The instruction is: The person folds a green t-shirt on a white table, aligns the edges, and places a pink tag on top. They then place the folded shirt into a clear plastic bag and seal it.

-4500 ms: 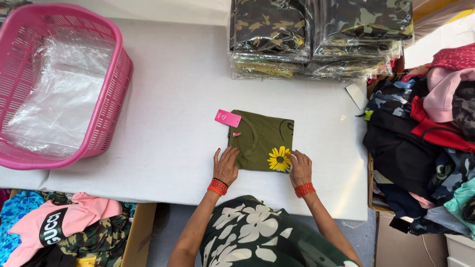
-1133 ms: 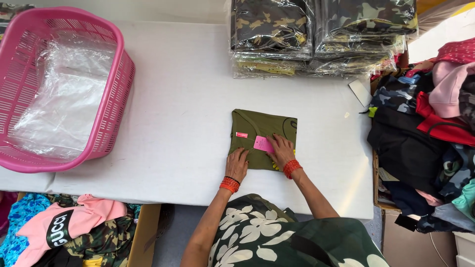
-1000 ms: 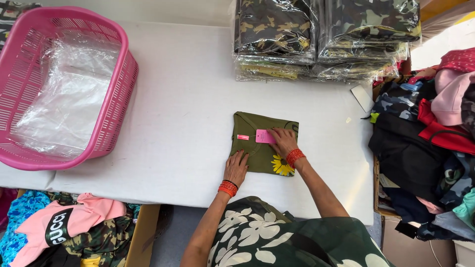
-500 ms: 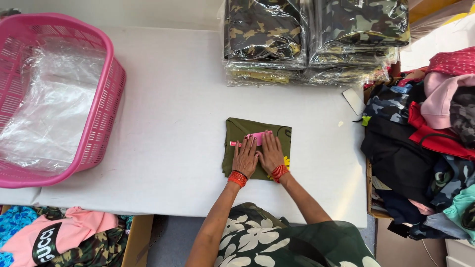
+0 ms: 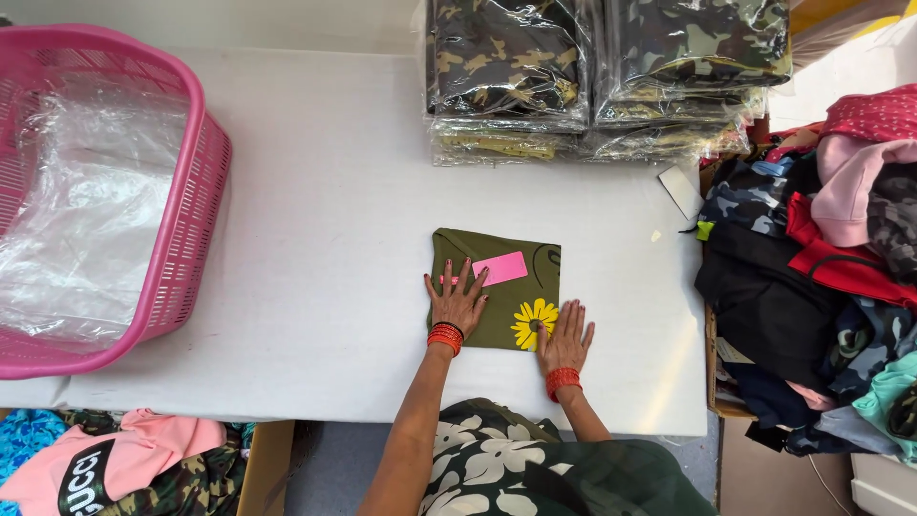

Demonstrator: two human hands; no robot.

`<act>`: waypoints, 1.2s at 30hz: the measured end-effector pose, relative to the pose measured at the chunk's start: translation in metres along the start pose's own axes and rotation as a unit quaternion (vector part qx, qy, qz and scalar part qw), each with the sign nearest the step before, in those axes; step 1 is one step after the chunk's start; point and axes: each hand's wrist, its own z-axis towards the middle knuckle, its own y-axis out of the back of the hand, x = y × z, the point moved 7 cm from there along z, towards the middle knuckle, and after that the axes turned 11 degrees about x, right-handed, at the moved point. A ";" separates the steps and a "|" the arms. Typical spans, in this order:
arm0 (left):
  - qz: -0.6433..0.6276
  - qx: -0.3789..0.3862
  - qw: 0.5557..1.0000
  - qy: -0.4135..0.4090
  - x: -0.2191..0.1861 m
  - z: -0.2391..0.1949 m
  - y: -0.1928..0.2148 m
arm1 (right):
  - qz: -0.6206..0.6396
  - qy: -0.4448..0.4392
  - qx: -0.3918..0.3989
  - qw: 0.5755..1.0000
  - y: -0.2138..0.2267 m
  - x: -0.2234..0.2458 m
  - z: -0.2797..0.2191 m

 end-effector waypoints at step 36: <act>-0.154 0.112 0.819 0.541 0.631 -0.168 0.105 | -0.014 0.002 -0.004 1.000 -0.001 -0.008 -0.055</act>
